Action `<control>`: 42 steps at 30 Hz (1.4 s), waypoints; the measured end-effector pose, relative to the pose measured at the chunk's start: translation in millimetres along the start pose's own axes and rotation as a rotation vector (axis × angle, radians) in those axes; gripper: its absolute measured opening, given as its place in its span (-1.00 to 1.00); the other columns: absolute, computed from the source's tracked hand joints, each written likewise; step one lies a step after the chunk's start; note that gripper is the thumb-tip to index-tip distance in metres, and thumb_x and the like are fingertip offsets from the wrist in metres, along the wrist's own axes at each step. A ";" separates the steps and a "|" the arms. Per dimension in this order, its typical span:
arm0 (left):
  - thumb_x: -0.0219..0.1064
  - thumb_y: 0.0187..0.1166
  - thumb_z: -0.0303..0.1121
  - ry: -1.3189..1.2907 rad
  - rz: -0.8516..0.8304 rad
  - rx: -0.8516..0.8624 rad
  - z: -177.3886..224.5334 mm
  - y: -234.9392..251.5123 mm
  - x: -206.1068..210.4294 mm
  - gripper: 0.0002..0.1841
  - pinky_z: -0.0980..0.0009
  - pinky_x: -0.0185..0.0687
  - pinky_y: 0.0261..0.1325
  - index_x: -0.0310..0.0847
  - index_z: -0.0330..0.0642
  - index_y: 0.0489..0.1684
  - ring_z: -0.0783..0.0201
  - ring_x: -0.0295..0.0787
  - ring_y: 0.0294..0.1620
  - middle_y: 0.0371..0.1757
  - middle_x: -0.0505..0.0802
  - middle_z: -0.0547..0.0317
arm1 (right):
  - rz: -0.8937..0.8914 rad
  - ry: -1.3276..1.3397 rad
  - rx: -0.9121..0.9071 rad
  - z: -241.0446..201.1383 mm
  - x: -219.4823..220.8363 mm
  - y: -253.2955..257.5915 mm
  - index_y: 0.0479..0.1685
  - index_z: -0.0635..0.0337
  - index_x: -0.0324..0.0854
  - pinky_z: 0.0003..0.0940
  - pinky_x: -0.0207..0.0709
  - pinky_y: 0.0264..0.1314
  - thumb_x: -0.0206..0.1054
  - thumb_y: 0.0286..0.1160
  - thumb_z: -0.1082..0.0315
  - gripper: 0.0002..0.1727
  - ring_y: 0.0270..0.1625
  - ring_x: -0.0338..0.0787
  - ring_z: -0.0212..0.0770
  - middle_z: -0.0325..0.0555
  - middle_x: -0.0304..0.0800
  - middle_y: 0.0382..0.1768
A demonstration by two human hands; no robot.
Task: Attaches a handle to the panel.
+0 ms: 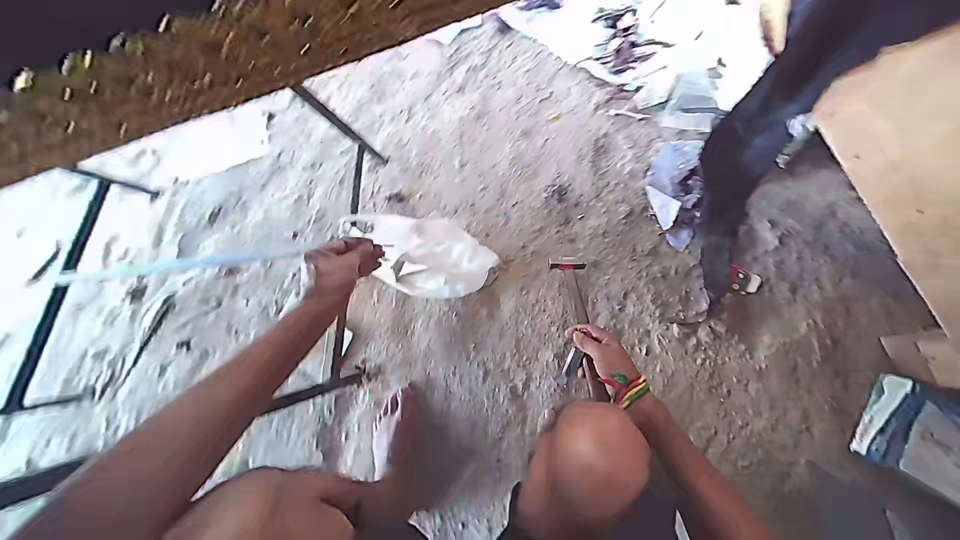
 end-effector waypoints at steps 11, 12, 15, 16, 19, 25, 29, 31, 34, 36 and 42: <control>0.19 0.75 -0.54 -0.372 -0.042 -0.038 4.9 -63.9 -47.8 -0.84 0.22 0.92 -0.05 0.68 -0.38 0.05 0.17 0.94 -0.26 -0.22 0.91 0.01 | -0.058 0.104 -0.141 26.4 78.7 43.1 0.23 0.38 0.66 -0.42 0.63 -0.59 0.15 0.77 0.43 -0.72 -0.54 0.71 -0.34 -0.07 0.82 -0.28; 0.20 0.75 -0.52 -0.384 -0.045 -0.073 2.1 -59.1 -41.3 -0.83 0.21 0.92 -0.06 0.66 -0.37 0.11 0.16 0.93 -0.26 -0.21 0.90 0.00 | -0.045 0.122 -0.131 33.4 80.9 43.1 0.27 0.37 0.65 -0.40 0.64 -0.57 0.15 0.78 0.42 -0.71 -0.50 0.74 -0.31 -0.04 0.84 -0.23; 0.19 0.75 -0.54 -0.440 -0.091 -0.204 -15.8 -57.4 -13.0 -0.82 0.17 0.90 -0.09 0.57 -0.40 0.17 0.13 0.91 -0.28 -0.21 0.87 -0.05 | 0.011 0.094 -0.112 48.1 72.5 26.1 0.32 0.34 0.65 -0.28 0.77 -0.28 0.14 0.78 0.42 -0.68 -0.20 0.85 -0.21 0.02 0.86 0.01; 0.17 0.76 -0.53 -0.453 -0.123 -0.267 -21.0 -62.3 -3.1 -0.79 0.18 0.88 -0.08 0.52 -0.40 0.24 0.14 0.88 -0.27 -0.18 0.83 -0.04 | 0.031 -0.009 -0.111 48.5 65.2 16.4 0.38 0.30 0.63 -0.27 0.76 0.02 0.15 0.78 0.40 -0.66 0.01 0.83 -0.23 0.02 0.82 0.15; 0.11 0.79 -0.50 -0.543 -0.209 -0.356 -26.5 -65.9 9.6 -0.74 0.16 0.84 -0.12 0.44 -0.38 0.33 0.15 0.81 -0.32 -0.20 0.78 -0.02 | 0.086 -0.427 -0.312 42.1 51.0 -1.2 0.51 0.12 0.63 -0.07 0.43 0.66 0.11 0.82 0.15 -0.55 0.61 0.58 -0.03 0.13 0.61 0.54; 0.10 0.61 -0.59 -0.765 -0.362 -0.461 -27.6 -69.1 31.4 -0.79 0.28 0.62 -0.46 0.53 -0.27 0.10 0.24 0.54 -0.59 -0.43 0.63 0.09 | -0.004 -0.696 -0.135 -3.8 60.6 -30.7 0.57 0.07 0.57 -0.17 0.55 0.50 0.09 0.84 0.19 -0.56 0.33 0.78 -0.18 -0.01 0.74 0.39; 0.05 0.67 -0.45 -0.826 -0.453 -0.469 -24.9 -80.3 25.0 -0.83 0.31 0.52 -0.56 0.58 -0.23 -0.06 0.25 0.50 -0.65 -0.54 0.59 0.14 | 0.129 -0.380 -0.268 -68.9 82.9 -46.4 0.07 0.19 0.81 -0.26 0.74 -0.31 0.35 0.65 0.29 -0.78 -0.45 0.80 -0.25 -0.08 0.87 -0.37; 0.07 0.71 -0.40 -0.773 -0.563 -0.407 -20.2 -87.3 16.0 -0.87 0.43 0.41 -0.68 0.54 -0.15 -0.10 0.35 0.40 -0.75 -0.63 0.51 0.26 | 0.105 -0.315 -0.355 -124.0 108.6 -75.2 0.03 0.26 0.78 -0.22 0.77 -0.25 0.36 0.63 0.33 -0.80 -0.40 0.83 -0.21 -0.08 0.86 -0.39; 0.33 0.69 -0.32 -0.500 -0.629 -0.118 -4.8 -93.7 -8.8 -0.90 0.55 0.20 -0.72 0.58 -0.13 -0.13 0.47 0.22 -0.78 -0.62 0.47 0.32 | 0.037 -0.268 -0.542 -195.9 150.5 -116.7 0.08 0.33 0.71 -0.15 0.82 -0.19 0.37 0.58 0.42 -0.78 -0.33 0.85 -0.14 -0.01 0.83 -0.28; 0.31 0.73 -0.08 -0.078 -0.540 0.215 11.5 -92.3 -31.3 -0.71 0.39 0.34 -0.52 0.74 -0.12 -0.08 0.39 0.38 -0.65 -0.50 0.65 0.26 | -0.074 -0.160 -0.671 -226.8 181.3 -140.6 0.03 0.35 0.69 -0.18 0.83 -0.28 0.33 0.54 0.50 -0.82 -0.40 0.84 -0.17 -0.04 0.82 -0.33; 0.56 0.45 -0.12 0.118 -0.616 0.423 32.8 -127.9 -68.6 -0.52 0.28 0.61 -0.23 0.72 -0.07 0.33 0.38 0.61 -0.48 -0.37 0.80 0.25 | -0.292 0.114 -0.845 -252.0 238.0 -178.5 -0.08 0.22 0.70 -0.29 0.83 -0.34 0.28 0.51 0.47 -0.87 -0.43 0.84 -0.28 -0.16 0.83 -0.39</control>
Point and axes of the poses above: each hand's wrist, its own y-axis towards the middle knuckle, its own x-axis out of the palm, z = x × y, the point moved 7 cm from there along y, towards the middle knuckle
